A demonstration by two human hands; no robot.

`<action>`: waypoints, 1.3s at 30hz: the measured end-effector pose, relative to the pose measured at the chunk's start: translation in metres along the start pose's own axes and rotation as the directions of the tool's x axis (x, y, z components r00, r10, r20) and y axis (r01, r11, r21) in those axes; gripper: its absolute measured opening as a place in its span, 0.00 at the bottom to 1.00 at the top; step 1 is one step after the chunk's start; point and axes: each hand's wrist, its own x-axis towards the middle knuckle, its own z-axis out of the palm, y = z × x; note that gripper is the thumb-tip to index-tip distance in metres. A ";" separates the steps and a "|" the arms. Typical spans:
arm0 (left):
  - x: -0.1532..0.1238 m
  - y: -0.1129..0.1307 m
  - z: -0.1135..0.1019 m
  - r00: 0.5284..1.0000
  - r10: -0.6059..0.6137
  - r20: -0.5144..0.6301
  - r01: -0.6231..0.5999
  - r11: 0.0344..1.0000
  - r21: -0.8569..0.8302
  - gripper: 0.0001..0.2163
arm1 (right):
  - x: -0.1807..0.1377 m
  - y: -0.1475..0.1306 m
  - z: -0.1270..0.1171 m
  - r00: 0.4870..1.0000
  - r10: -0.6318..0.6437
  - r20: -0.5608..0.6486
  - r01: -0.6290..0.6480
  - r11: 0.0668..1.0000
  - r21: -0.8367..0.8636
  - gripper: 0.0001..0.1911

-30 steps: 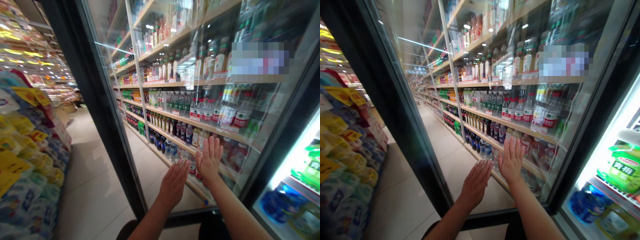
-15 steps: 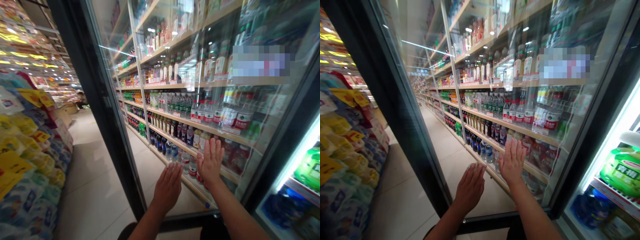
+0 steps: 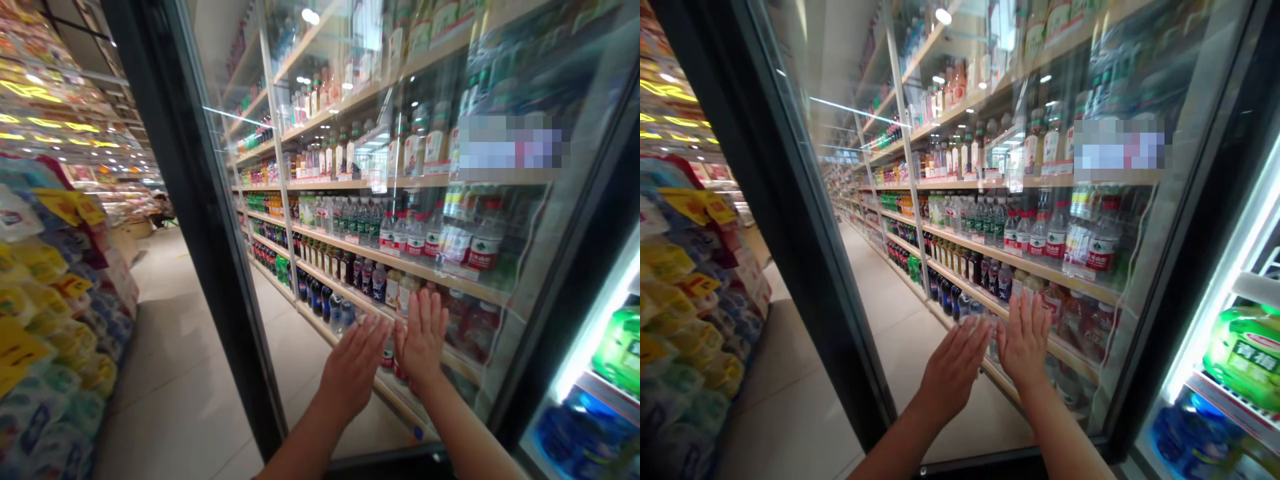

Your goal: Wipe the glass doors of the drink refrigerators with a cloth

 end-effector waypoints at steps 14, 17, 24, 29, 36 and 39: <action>0.039 -0.014 -0.010 0.998 -0.045 -0.049 0.045 0.999 -0.010 0.24 | -0.002 0.001 0.002 1.000 -0.007 0.006 0.007 1.000 -0.006 0.37; 0.031 -0.012 -0.008 0.997 -0.043 -0.060 0.044 0.999 0.002 0.24 | -0.002 0.001 0.001 1.000 0.001 0.027 -0.001 1.000 -0.009 0.37; 0.039 -0.080 -0.044 0.866 -0.414 -0.281 0.466 0.871 0.153 0.32 | -0.001 -0.002 0.003 1.000 -0.010 -0.015 0.009 1.000 -0.013 0.37; 0.028 -0.024 -0.017 0.968 -0.218 -0.126 0.227 0.972 0.057 0.28 | -0.001 -0.002 0.002 1.000 -0.007 -0.018 0.007 1.000 -0.008 0.37; 0.044 -0.029 -0.017 0.924 -0.334 -0.185 0.355 0.930 0.095 0.28 | -0.002 0.003 0.002 0.999 -0.031 -0.018 0.030 1.000 -0.008 0.36; 0.052 -0.061 -0.034 0.794 -0.529 -0.298 0.577 0.810 0.100 0.32 | -0.001 0.000 0.003 0.999 -0.034 -0.029 0.033 0.999 -0.012 0.36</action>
